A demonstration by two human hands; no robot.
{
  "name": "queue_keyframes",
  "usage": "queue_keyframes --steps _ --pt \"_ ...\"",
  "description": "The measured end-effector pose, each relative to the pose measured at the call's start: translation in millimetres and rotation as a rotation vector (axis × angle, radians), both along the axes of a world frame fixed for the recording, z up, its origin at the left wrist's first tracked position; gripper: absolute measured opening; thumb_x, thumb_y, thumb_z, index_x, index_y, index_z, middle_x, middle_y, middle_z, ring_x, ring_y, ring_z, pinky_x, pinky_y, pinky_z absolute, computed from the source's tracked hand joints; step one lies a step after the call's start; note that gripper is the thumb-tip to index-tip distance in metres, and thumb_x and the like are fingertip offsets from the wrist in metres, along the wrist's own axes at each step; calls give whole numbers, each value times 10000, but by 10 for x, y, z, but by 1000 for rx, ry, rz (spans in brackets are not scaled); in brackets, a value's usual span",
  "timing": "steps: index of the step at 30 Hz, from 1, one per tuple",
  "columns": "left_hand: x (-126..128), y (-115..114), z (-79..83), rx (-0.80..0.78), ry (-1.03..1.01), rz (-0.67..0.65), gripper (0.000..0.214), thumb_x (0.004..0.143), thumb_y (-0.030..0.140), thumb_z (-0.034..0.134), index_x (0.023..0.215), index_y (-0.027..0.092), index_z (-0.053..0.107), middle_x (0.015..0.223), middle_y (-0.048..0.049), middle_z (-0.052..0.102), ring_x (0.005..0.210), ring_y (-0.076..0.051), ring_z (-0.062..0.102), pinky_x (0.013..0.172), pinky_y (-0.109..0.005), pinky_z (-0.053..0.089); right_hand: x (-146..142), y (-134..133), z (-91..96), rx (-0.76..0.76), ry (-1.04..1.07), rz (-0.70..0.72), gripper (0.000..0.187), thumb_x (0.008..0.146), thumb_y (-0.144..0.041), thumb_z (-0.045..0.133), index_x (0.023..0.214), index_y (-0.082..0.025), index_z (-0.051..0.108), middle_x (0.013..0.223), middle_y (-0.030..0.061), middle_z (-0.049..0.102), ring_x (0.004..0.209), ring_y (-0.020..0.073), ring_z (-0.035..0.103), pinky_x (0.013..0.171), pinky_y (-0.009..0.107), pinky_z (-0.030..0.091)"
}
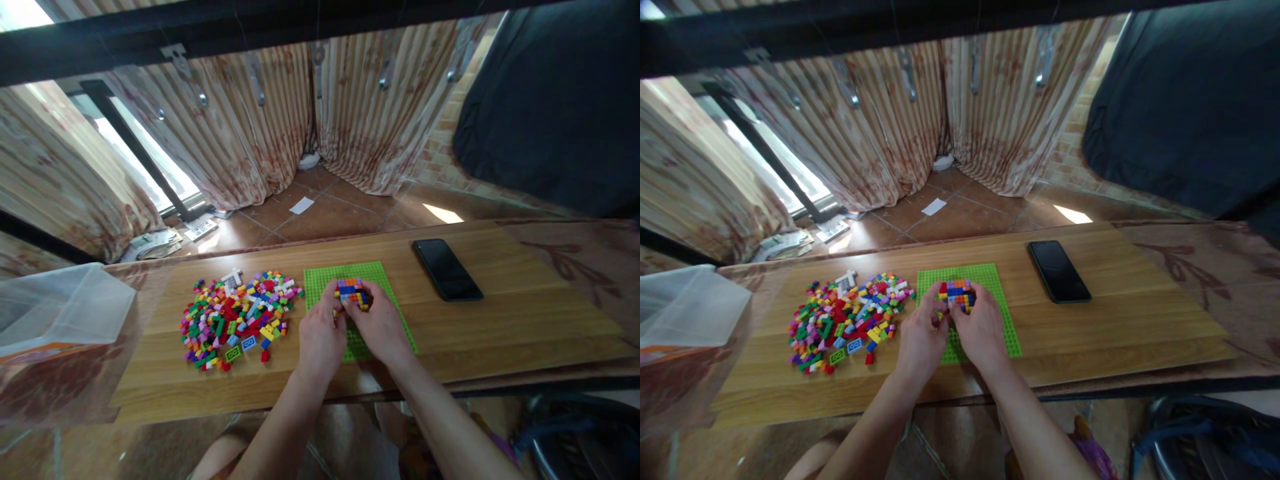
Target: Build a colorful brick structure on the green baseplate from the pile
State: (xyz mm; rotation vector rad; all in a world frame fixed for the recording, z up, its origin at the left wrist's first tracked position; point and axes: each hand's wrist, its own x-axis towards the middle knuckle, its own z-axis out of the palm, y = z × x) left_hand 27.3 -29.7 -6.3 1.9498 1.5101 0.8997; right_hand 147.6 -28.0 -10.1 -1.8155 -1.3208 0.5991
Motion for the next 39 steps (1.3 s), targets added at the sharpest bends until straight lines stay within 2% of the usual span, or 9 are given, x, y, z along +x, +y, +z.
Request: queue_keyframes --steps 7,11,13,15,18,23,26,33,39 --pt "-22 1 -32 2 7 -13 606 806 77 511 1376 245 392 932 -17 680 832 -178 629 802 -306 473 75 -4 -67 10 98 18 498 767 -465 623 1168 -171 601 1114 130 667 1014 280 621 900 438 469" --pt "-58 -31 -5 -15 -35 -57 622 790 67 512 1374 238 385 997 -24 673 787 -161 619 767 -292 472 157 12 -42 -30 330 13 482 851 -569 473 1049 -168 652 1007 109 715 904 257 661 806 382 506" --pt "-102 -43 28 -34 -78 -57 580 788 66 505 1339 227 426 1014 -31 673 743 -148 607 736 -279 469 163 15 -18 -43 374 1 518 874 -599 404 1003 -168 661 970 105 725 875 254 667 774 367 510" --pt "-169 -34 71 -46 -135 -21 501 795 73 495 1276 211 488 988 -33 676 678 -129 587 704 -266 463 142 16 1 -48 316 -3 525 868 -610 406 1004 -172 661 979 110 720 889 261 664 785 371 504" --pt "-295 29 135 -42 -278 82 371 826 126 498 1187 191 551 909 -27 672 621 -110 567 664 -248 454 82 12 14 -60 139 -10 555 837 -612 463 1102 -156 633 1052 144 690 960 286 644 851 408 479" --pt "-486 163 235 -80 -593 258 281 784 199 597 1062 169 615 866 -32 682 775 -143 626 710 -243 470 14 -2 -12 -63 -103 20 638 808 -606 510 1198 -105 568 1112 191 638 1007 321 606 892 455 455" --pt "-574 196 303 -98 -699 326 275 736 200 639 1009 166 646 822 -24 697 730 -140 625 663 -236 470 3 -7 -45 -49 -145 20 662 805 -594 512 1213 -74 550 1117 204 627 1004 322 601 894 455 455" --pt "-895 234 485 21 -924 505 260 658 186 713 914 143 692 708 8 664 561 -71 533 514 -175 383 -12 7 -113 -39 -162 -4 666 797 -570 514 1209 -48 549 1098 208 623 995 311 593 904 448 448" --pt "-1193 210 572 34 -1057 552 309 643 195 741 942 131 697 685 8 658 497 -41 477 473 -160 359 21 -12 -86 -85 -199 -16 691 793 -611 530 1233 -79 550 1109 194 631 964 306 609 851 453 467"
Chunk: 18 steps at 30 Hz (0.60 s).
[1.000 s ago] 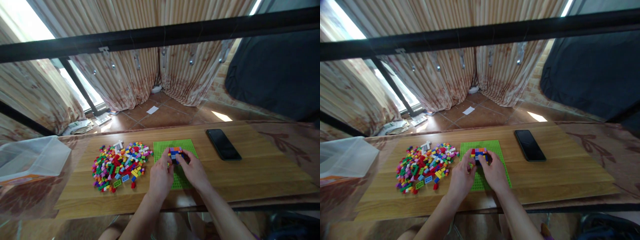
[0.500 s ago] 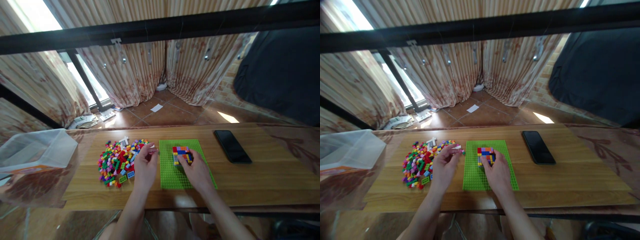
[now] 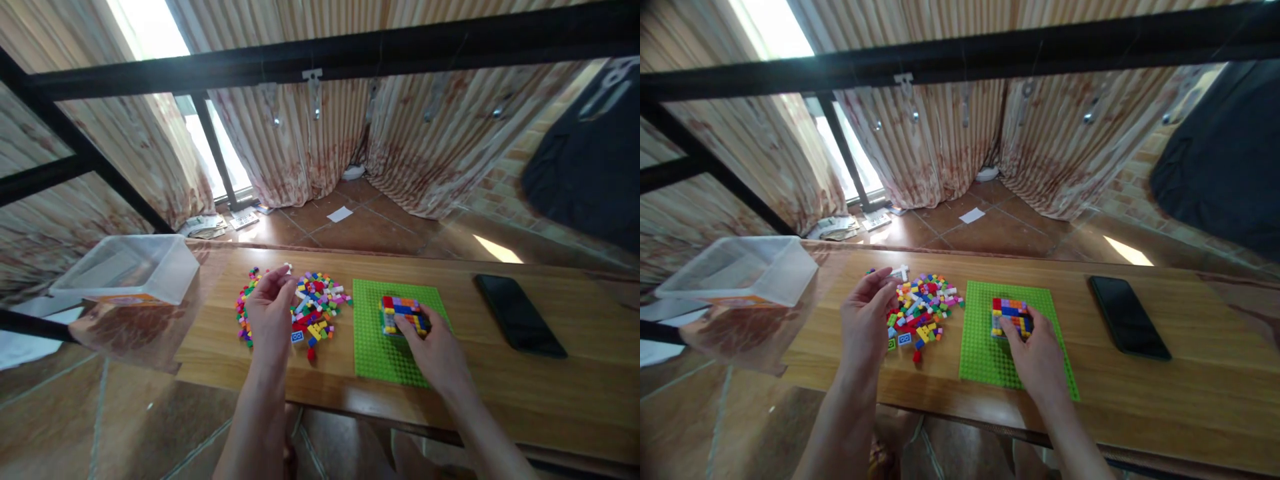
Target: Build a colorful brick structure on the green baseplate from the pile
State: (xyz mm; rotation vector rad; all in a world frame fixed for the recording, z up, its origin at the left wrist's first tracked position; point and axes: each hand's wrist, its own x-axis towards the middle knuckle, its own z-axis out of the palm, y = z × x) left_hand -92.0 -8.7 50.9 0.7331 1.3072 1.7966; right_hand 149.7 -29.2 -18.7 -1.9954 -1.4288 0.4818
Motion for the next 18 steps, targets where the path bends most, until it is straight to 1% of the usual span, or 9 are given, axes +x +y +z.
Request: queue_keyframes --steps 2,4,5,7,9,11,13,15,18 --pt "-42 -11 11 13 -34 10 298 643 189 741 932 128 700 671 12 649 482 -32 461 466 -158 354 -13 -34 54 46 -40 -43 668 815 -604 516 1237 -88 551 1084 186 640 933 303 616 828 461 475" --pt "-58 -16 20 22 -77 5 288 641 183 743 920 128 700 668 14 645 477 -27 457 465 -154 353 -64 -80 119 176 -89 -79 603 847 -574 504 1218 -103 567 1056 171 644 903 290 615 810 457 483" --pt "-60 -17 25 24 -101 -1 288 638 181 745 917 128 700 673 12 649 478 -26 458 465 -153 354 -107 -105 147 260 -105 -68 545 867 -542 500 1198 -118 581 1056 160 643 904 279 613 814 448 485" --pt "-59 -16 32 21 -138 -15 292 630 179 749 914 129 698 688 2 662 490 -31 476 467 -153 359 -230 -160 179 420 -107 29 389 902 -450 499 1125 -154 618 1060 131 645 930 251 609 838 417 484" --pt "-61 -18 36 8 -153 -21 293 623 181 753 906 128 697 700 -10 673 513 -42 506 473 -154 367 -391 -220 166 507 -74 204 241 922 -350 506 1043 -190 639 1026 90 661 951 216 610 864 377 478" --pt "-69 -23 34 -2 -155 -19 293 621 186 756 903 130 696 715 -19 681 538 -51 531 480 -155 375 -564 -281 120 505 -50 405 155 921 -275 524 994 -209 642 971 54 671 938 183 613 860 333 476" --pt "-80 -30 28 -2 -155 -20 297 625 193 757 908 132 695 723 -20 683 539 -49 530 482 -153 374 -715 -332 63 455 -11 537 129 923 -218 519 970 -212 639 933 35 673 905 159 612 826 297 481" --pt "-88 -37 24 1 -153 -23 296 628 197 756 910 133 694 720 -14 678 524 -40 513 481 -153 371 -818 -364 14 408 18 600 132 922 -188 513 962 -212 636 923 29 671 896 156 606 808 290 482" --pt "-87 -44 27 -2 -157 -26 280 624 189 753 892 131 694 697 -3 662 511 -34 494 478 -151 363 -877 -369 -36 359 24 624 140 918 -175 505 954 -211 636 923 34 666 897 170 603 808 307 482"
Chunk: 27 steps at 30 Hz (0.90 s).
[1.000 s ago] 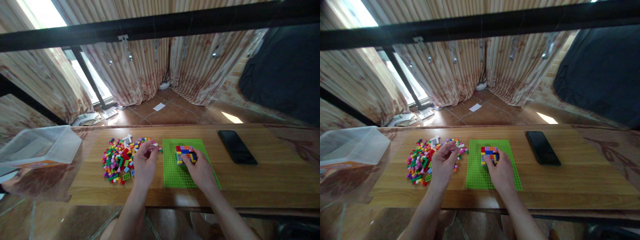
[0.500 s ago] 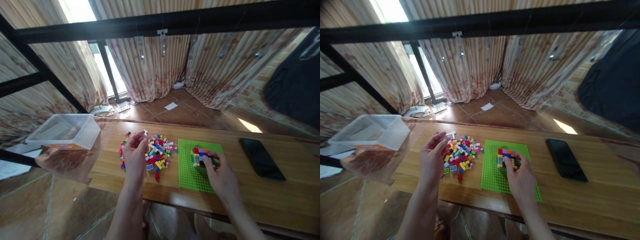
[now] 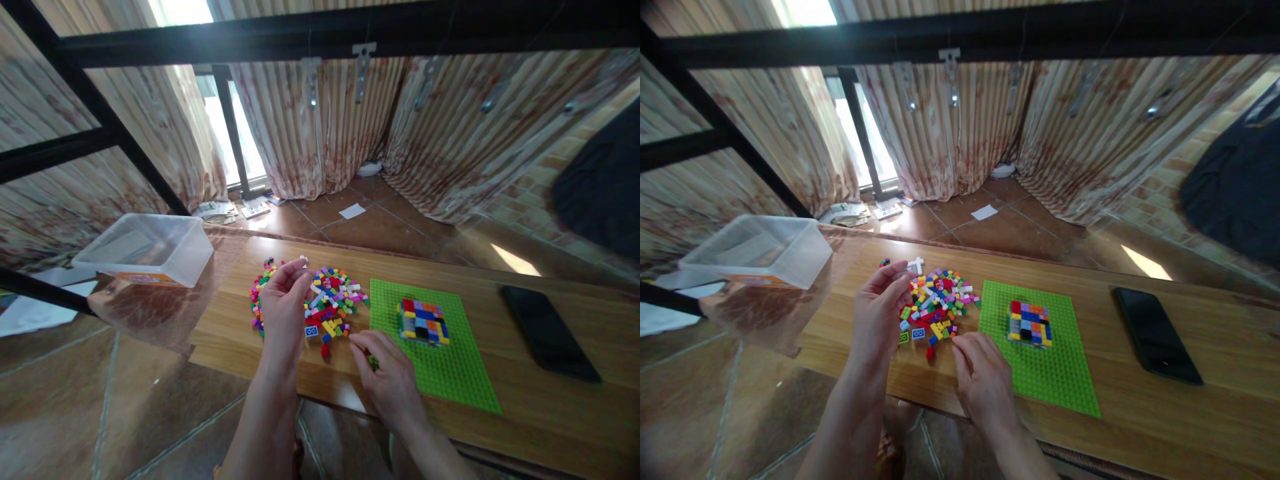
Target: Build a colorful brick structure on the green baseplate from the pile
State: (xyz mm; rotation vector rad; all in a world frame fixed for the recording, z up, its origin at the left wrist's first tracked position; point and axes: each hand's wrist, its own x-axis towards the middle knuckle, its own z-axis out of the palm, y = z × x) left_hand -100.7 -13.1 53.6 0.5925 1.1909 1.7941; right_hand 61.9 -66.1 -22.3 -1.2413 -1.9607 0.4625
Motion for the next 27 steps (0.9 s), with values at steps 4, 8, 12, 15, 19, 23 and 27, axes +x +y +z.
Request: queue_keyframes --steps 4,8,12,15,19,23,27 --pt "18 0 8 -3 7 -1 267 626 179 748 881 124 691 682 3 648 498 -32 476 469 -156 351 -8 34 -44 -10 -61 -38 162 909 -185 512 996 -214 646 970 54 647 924 195 593 830 340 483" --pt "45 4 4 -9 16 -13 267 631 187 747 886 128 693 707 -5 658 503 -35 482 475 -164 354 -64 64 -57 28 -159 -73 202 896 -207 535 1054 -224 661 1092 83 599 992 225 558 858 377 483" --pt "58 10 -3 -18 5 -26 257 627 187 755 868 130 688 718 -6 667 507 -35 488 485 -166 359 -144 89 -58 31 -217 -76 210 884 -218 552 1058 -222 669 1141 94 570 1015 240 536 867 400 487" --pt "53 12 -4 -13 1 -39 275 623 191 762 879 125 690 719 -8 671 505 -32 488 488 -164 364 -182 118 -73 20 -237 -81 206 879 -234 557 1051 -233 672 1153 89 567 1024 243 530 862 402 493" --pt "52 4 4 -31 3 -36 289 609 200 776 877 127 698 711 -4 668 512 -30 491 489 -158 364 -218 159 -85 8 -245 -90 218 881 -234 550 1065 -245 666 1163 88 568 1036 251 528 853 404 500" --pt "64 -6 14 -42 12 -49 307 601 213 790 885 136 702 729 -1 672 521 -29 494 502 -156 374 -256 182 -71 -8 -230 -93 207 887 -198 527 1033 -236 669 1127 92 586 1018 249 540 828 396 507" --pt "70 -10 15 -49 16 -66 310 612 208 787 899 128 699 758 -9 676 541 -31 504 507 -148 378 -284 187 -53 -11 -212 -92 197 892 -161 508 995 -211 668 1090 96 602 1010 243 552 844 395 503"
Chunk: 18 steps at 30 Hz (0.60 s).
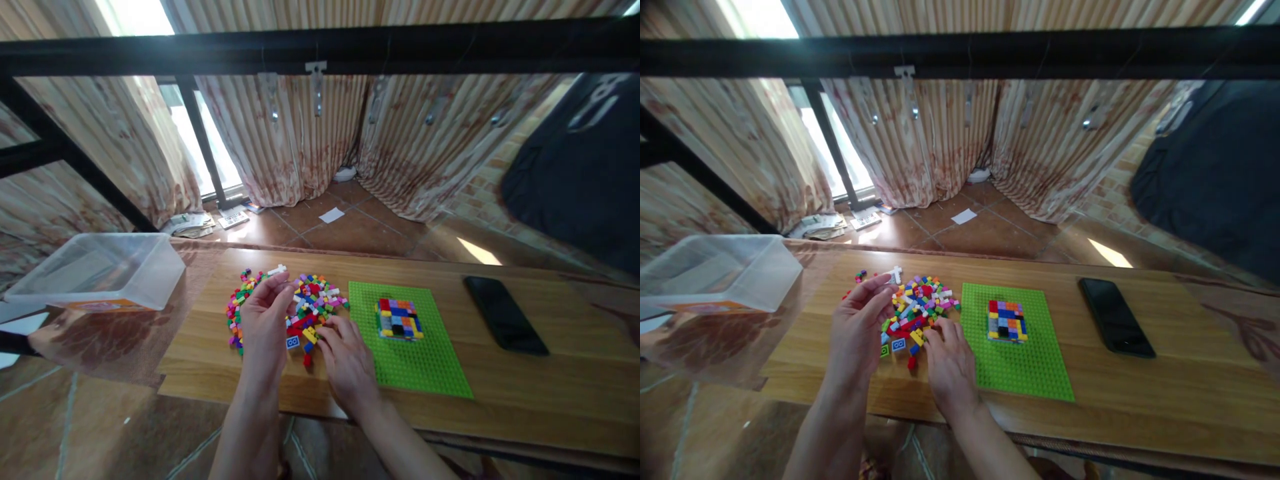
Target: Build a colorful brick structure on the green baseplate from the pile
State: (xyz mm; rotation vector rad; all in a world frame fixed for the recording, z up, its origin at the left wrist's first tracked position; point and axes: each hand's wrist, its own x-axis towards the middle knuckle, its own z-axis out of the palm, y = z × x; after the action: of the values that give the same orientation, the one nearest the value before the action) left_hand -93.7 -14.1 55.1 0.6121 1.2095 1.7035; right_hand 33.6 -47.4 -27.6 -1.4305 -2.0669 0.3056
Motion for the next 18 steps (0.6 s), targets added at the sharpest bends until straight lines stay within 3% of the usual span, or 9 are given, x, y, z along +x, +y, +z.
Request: queue_keyframes --steps 7,18 --pt "-5 2 -7 -24 15 -1 322 607 223 791 900 127 695 730 -4 659 537 -36 500 499 -148 371 -7 2 -50 31 20 -11 228 916 -138 450 940 -202 667 1071 91 605 991 227 557 832 381 505" --pt "-9 -4 -2 -60 9 5 318 595 249 792 879 140 701 701 -6 665 522 -41 496 501 -160 371 11 -11 -66 11 15 7 187 893 -173 499 1021 -196 633 1129 104 584 1030 252 547 860 420 505"
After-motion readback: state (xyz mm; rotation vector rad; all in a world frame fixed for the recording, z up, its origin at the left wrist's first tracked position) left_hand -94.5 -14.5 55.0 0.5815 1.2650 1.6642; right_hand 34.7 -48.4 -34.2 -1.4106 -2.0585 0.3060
